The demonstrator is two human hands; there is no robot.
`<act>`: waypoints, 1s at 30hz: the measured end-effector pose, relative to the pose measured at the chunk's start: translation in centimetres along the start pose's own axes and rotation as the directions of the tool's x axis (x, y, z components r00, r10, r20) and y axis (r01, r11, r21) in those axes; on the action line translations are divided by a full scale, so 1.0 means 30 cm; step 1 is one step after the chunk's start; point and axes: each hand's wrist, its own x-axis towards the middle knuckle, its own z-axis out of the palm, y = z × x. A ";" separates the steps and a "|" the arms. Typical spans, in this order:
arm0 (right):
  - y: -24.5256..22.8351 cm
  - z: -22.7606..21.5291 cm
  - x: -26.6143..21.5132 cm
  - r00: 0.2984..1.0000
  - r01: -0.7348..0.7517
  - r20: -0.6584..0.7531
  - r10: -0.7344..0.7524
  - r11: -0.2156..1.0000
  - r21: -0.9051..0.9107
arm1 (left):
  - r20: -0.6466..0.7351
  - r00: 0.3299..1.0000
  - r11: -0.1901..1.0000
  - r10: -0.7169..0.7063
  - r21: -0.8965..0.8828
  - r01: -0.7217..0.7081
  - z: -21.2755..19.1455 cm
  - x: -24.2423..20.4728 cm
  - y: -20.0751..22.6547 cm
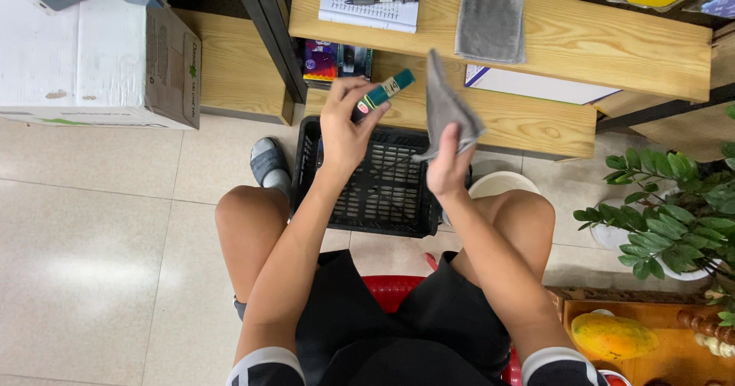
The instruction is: The person wipes a small package with a cloth, removes screen protectors from a stack, and places them into a package.
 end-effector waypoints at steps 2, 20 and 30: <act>-0.135 0.072 0.030 0.968 0.167 0.204 -0.148 0.983 -0.079 | 0.070 0.998 0.999 0.002 0.032 -0.004 0.035 -0.017 -0.027; -0.243 0.085 0.139 0.917 0.363 0.346 -0.201 0.780 -0.509 | 0.011 0.997 0.984 0.081 -0.159 -0.078 0.051 -0.052 0.035; 0.011 -0.031 0.166 0.718 -0.692 -0.127 0.684 0.722 -0.026 | -0.116 0.986 0.972 -0.123 -0.213 0.096 0.021 -0.018 0.017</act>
